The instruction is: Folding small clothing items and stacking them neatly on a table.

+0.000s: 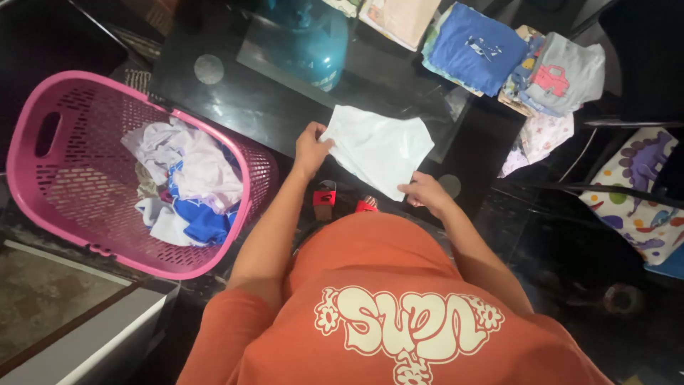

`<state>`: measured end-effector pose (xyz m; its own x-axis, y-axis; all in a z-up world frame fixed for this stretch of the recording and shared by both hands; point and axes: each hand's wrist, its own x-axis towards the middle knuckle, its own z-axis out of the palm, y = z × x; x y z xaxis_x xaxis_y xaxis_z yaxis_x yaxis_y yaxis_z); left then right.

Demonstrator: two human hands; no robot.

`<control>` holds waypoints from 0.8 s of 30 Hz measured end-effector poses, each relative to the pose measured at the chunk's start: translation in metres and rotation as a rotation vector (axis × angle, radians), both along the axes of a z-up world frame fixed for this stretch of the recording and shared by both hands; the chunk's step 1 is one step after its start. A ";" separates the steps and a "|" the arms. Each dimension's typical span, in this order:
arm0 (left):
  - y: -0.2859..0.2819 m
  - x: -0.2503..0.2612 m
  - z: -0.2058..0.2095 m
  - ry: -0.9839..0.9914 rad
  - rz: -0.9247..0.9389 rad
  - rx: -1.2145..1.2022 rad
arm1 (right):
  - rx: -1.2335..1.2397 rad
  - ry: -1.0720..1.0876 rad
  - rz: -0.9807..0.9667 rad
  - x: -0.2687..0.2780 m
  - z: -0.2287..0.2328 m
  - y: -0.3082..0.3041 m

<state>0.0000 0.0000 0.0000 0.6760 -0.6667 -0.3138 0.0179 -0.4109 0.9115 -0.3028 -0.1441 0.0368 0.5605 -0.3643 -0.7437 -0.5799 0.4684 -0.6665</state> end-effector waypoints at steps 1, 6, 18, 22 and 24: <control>0.003 -0.004 0.023 0.001 0.004 0.000 | 0.000 0.001 0.004 0.000 0.004 -0.003; 0.001 -0.020 0.038 -0.937 -0.353 0.146 | -0.943 0.313 0.309 0.017 0.043 -0.010; 0.013 -0.025 0.076 -0.714 -0.762 0.518 | -1.369 0.273 0.658 0.067 -0.007 -0.010; 0.011 -0.025 0.075 -0.639 -0.776 0.547 | -1.310 0.210 0.555 0.043 -0.029 -0.041; 0.014 -0.027 0.020 -0.825 -0.445 0.227 | -1.423 0.062 0.203 0.026 -0.044 -0.055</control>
<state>-0.0274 0.0141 0.0201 0.4415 -0.8972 -0.0066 -0.7928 -0.3935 0.4654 -0.2768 -0.1989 -0.0074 0.6724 -0.7242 0.1528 -0.5998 -0.6541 -0.4608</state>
